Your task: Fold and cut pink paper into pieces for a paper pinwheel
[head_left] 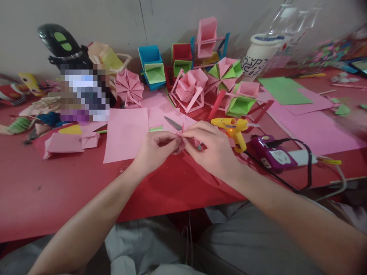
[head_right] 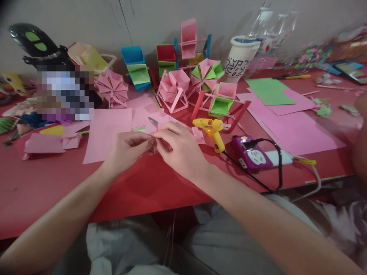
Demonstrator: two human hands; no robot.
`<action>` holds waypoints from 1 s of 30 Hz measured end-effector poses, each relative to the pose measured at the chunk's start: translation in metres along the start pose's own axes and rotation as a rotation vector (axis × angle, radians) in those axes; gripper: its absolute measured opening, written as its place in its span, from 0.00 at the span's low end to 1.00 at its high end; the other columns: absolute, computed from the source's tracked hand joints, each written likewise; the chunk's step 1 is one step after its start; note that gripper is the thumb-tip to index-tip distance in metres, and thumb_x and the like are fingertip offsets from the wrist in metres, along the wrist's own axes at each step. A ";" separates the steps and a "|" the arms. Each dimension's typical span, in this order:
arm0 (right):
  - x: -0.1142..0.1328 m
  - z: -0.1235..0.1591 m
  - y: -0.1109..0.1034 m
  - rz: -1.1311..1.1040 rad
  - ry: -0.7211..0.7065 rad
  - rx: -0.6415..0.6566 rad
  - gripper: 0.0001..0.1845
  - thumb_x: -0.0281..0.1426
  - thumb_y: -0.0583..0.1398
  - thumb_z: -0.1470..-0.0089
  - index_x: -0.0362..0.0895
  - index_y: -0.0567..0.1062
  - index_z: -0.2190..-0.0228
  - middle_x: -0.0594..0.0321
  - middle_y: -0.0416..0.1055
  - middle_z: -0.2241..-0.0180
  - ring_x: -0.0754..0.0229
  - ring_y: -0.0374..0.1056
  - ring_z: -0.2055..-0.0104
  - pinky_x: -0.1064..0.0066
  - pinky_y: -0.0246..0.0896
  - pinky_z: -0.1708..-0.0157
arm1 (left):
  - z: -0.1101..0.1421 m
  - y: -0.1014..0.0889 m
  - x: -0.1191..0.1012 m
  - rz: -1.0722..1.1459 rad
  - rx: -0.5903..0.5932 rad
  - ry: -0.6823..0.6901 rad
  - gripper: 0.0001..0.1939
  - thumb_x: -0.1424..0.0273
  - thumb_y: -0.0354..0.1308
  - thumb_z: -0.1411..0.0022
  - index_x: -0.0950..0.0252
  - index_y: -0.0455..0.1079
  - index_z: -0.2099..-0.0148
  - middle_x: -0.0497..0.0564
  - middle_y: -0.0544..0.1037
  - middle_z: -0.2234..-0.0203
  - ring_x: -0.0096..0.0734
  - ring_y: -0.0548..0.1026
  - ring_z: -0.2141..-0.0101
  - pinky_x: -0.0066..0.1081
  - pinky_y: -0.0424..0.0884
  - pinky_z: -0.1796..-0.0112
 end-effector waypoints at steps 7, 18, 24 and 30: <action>0.007 0.001 0.001 0.012 -0.014 0.034 0.13 0.25 0.59 0.42 0.45 0.78 0.55 0.53 0.74 0.56 0.52 0.70 0.53 0.56 0.67 0.52 | 0.000 -0.005 0.005 0.130 -0.037 -0.053 0.09 0.65 0.65 0.40 0.66 0.80 0.63 0.50 0.80 0.72 0.29 0.78 0.70 0.29 0.79 0.66; 0.012 0.006 0.007 0.131 0.070 0.140 0.17 0.33 0.60 0.42 0.48 0.77 0.51 0.54 0.58 0.35 0.40 0.51 0.33 0.43 0.48 0.38 | -0.002 -0.006 0.012 0.354 -0.093 -0.121 0.13 0.62 0.63 0.38 0.66 0.77 0.70 0.51 0.78 0.74 0.29 0.77 0.73 0.26 0.73 0.71; 0.001 0.004 -0.002 -0.055 0.159 0.025 0.21 0.35 0.60 0.41 0.51 0.74 0.45 0.56 0.59 0.35 0.44 0.53 0.33 0.46 0.50 0.36 | -0.001 -0.023 0.000 0.135 -0.238 0.009 0.13 0.64 0.61 0.37 0.65 0.75 0.73 0.47 0.75 0.78 0.28 0.74 0.75 0.27 0.72 0.71; -0.045 0.010 0.021 -0.724 0.676 0.090 0.24 0.47 0.63 0.44 0.47 0.75 0.50 0.53 0.76 0.52 0.51 0.73 0.53 0.57 0.71 0.55 | 0.006 -0.025 -0.022 -0.208 -0.276 0.192 0.14 0.63 0.58 0.34 0.63 0.74 0.71 0.47 0.76 0.78 0.27 0.74 0.74 0.27 0.71 0.70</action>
Point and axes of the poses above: each hand's wrist, its own z-axis away from the middle knuckle, its own y-axis out of the palm, x = y × z, the point moved 8 cm from there along -z, towards the middle knuckle
